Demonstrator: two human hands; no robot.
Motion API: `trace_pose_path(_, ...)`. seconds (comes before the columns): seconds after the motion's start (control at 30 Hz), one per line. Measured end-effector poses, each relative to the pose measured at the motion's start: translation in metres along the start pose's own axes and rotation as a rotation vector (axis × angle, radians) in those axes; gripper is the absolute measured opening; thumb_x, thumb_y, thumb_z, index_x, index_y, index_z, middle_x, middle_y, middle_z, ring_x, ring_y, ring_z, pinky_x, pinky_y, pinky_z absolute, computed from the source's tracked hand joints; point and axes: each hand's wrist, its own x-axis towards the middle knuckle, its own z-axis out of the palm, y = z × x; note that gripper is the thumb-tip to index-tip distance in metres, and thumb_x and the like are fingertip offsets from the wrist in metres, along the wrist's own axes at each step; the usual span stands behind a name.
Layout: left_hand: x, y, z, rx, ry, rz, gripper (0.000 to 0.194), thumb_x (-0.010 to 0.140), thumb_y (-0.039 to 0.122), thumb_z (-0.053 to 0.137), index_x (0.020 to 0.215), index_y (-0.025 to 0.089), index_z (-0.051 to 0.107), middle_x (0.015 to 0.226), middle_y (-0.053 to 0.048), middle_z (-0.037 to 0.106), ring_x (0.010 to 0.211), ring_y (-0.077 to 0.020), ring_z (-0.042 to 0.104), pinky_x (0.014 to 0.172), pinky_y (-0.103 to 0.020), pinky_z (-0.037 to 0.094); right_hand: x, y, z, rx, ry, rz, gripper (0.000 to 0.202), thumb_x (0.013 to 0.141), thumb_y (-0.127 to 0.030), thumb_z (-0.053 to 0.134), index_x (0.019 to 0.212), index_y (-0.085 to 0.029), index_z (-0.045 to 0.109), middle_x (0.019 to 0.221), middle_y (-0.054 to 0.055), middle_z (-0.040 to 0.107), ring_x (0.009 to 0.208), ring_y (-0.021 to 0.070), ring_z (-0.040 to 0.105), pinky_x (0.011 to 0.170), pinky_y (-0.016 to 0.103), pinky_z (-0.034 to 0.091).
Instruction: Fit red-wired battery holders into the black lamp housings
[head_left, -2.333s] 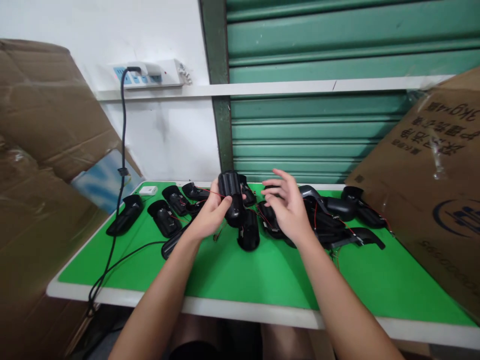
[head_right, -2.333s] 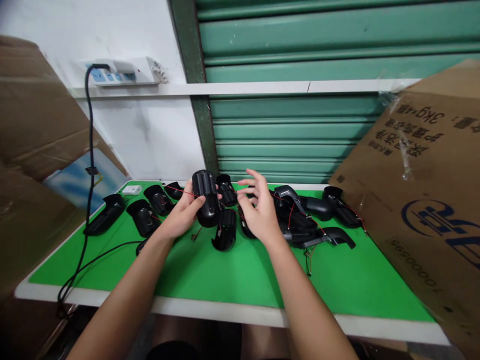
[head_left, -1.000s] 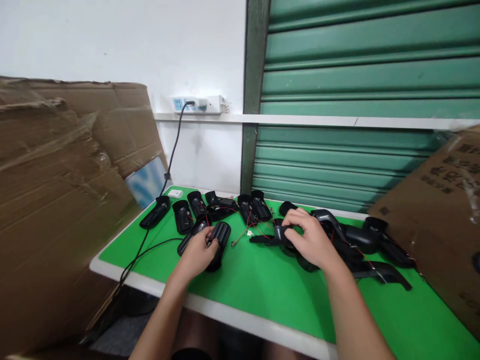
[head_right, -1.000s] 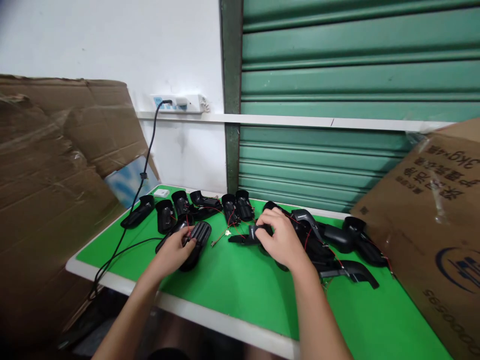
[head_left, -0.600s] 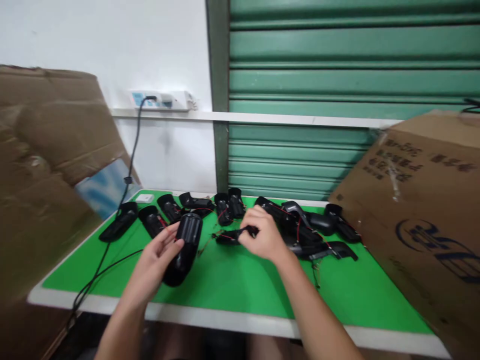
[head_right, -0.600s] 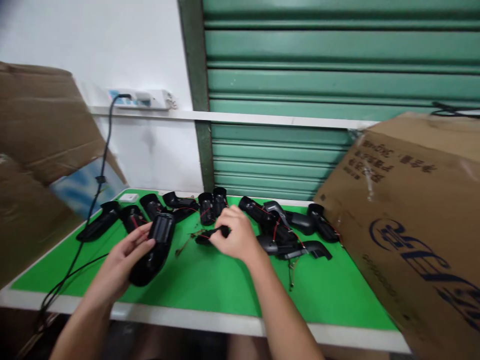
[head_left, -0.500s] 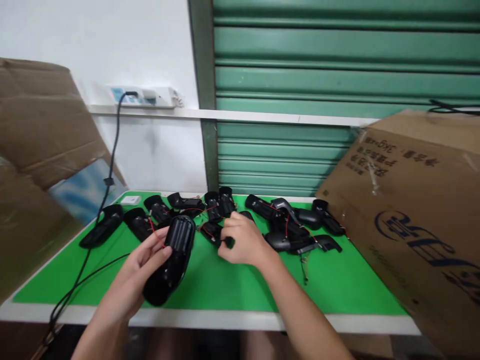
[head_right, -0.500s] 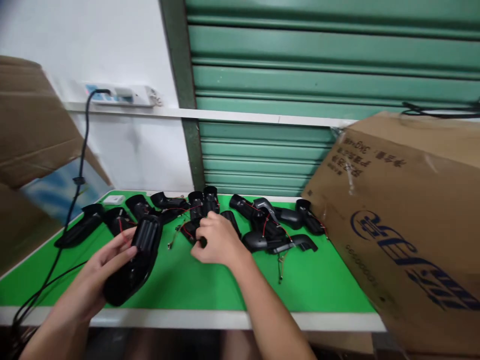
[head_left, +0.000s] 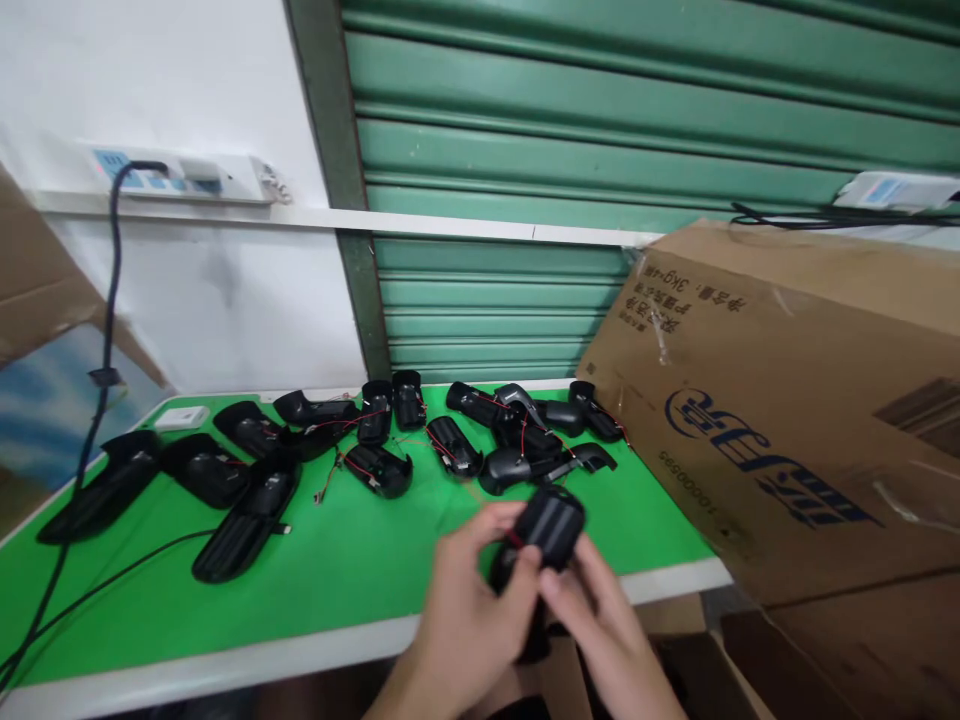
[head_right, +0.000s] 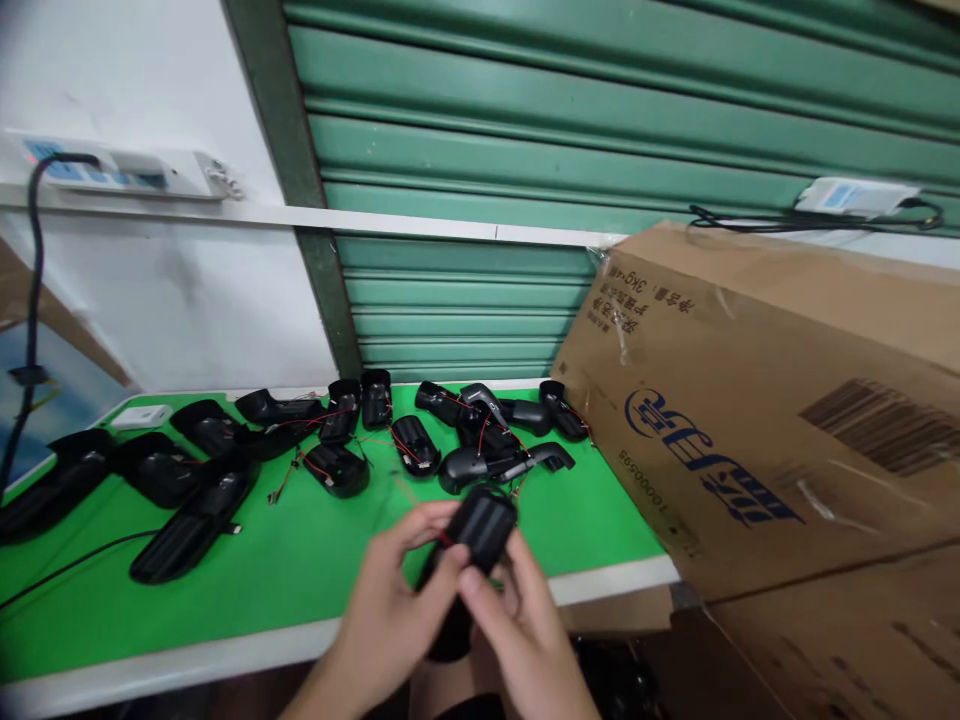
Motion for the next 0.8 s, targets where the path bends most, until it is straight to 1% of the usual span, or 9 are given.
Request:
trace_pose_path(0.07,0.015,0.007,0.029,0.206,-0.148,0.173,0.038,0.089,0.045,0.055,0.114,0.023,0.073,0.116,-0.011,0.073,0.108,-0.0273,0.066,0.100,-0.043,0.054,-0.011,0.028,-0.032,-0.003,0.273,0.043,0.071,0.090,-0.065,0.048,0.152,-0.029,0.042,0.125,0.012,0.067,0.099,0.0282,0.071,0.076,0.043,0.063)
trace_pose_path(0.17,0.047,0.018,0.054,0.491,-0.144,0.275,0.042,0.091,0.048,0.050,0.116,0.021,0.071,0.119,-0.012,0.069,0.110,-0.0297,0.064,0.099,-0.048,0.053,-0.005,0.044,-0.089,-0.185,0.543,0.000,0.055,0.092,-0.061,0.047,0.137,-0.031,0.057,0.103,0.010,0.072,0.089,0.0267,0.072,0.068,0.040,0.062)
trace_pose_path(0.23,0.076,0.023,0.066,0.711,-0.154,0.401,0.044,0.093,0.045,0.047,0.120,0.018,0.068,0.120,-0.013,0.067,0.112,-0.0307,0.062,0.101,-0.048,0.051,0.008,0.034,-0.121,-0.353,0.498,-0.028,0.045,0.089,-0.059,0.053,0.119,-0.028,0.066,0.080,0.009,0.070,0.072,0.0244,0.070,0.054,0.036,0.056)
trace_pose_path(0.3,0.107,0.025,0.080,0.938,-0.256,0.536,0.050,0.090,0.045,0.054,0.126,0.012,0.064,0.130,-0.017,0.061,0.123,-0.0325,0.057,0.113,-0.050,0.042,0.023,0.012,-0.139,-0.495,0.424,0.060,0.041,0.086,-0.059,0.055,0.097,-0.022,0.069,0.065,0.009,0.065,0.053,0.0219,0.061,0.042,0.034,0.043)
trace_pose_path(0.4,0.150,0.025,0.101,1.217,-0.462,0.569,0.073,0.080,0.048,0.072,0.140,0.010,0.055,0.148,-0.019,0.050,0.141,-0.0357,0.043,0.128,-0.058,0.015,0.042,-0.029,-0.144,-0.684,0.223,0.292,0.045,0.084,-0.061,0.054,0.081,-0.018,0.068,0.061,0.009,0.063,0.048,0.0199,0.057,0.045,0.033,0.043)
trace_pose_path(0.5,0.176,0.022,0.112,1.331,-0.535,0.465,0.074,0.076,0.039,0.078,0.143,0.017,0.056,0.159,-0.018,0.042,0.147,-0.0397,0.035,0.125,-0.063,0.015,0.055,-0.063,-0.140,-0.984,0.246,0.496,0.049,0.080,-0.065,0.059,0.077,-0.016,0.068,0.061,0.012,0.065,0.055,0.0235,0.064,0.058,0.035,0.052)
trace_pose_path(0.6,0.184,0.017,0.106,1.326,-0.511,0.426,0.054,0.084,0.030,0.068,0.137,0.019,0.061,0.154,-0.016,0.048,0.141,-0.0408,0.043,0.118,-0.062,0.028,0.076,-0.086,-0.136,-1.405,0.420,0.378,0.062,0.078,-0.073,0.058,0.084,-0.013,0.072,0.084,0.023,0.072,0.080,0.0341,0.072,0.072,0.043,0.056)
trace_pose_path(0.67,0.184,0.014,0.097,1.324,-0.500,0.427,0.048,0.088,0.029,0.063,0.135,0.019,0.063,0.151,-0.016,0.051,0.137,-0.0391,0.046,0.114,-0.056,0.035,0.101,-0.097,-0.131,-1.516,0.465,0.292,0.069,0.084,-0.073,0.049,0.101,-0.011,0.073,0.102,0.026,0.071,0.096,0.0395,0.072,0.080,0.046,0.055)
trace_pose_path(0.8,0.184,0.011,0.072,1.340,-0.487,0.416,0.062,0.079,0.050,0.074,0.131,0.017,0.066,0.147,-0.018,0.053,0.133,-0.0406,0.048,0.108,-0.052,0.040,0.165,-0.100,-0.116,-1.480,0.281,0.258,0.060,0.091,-0.053,0.054,0.128,-0.006,0.065,0.124,0.029,0.065,0.118,0.0346,0.067,0.094,0.039,0.053)
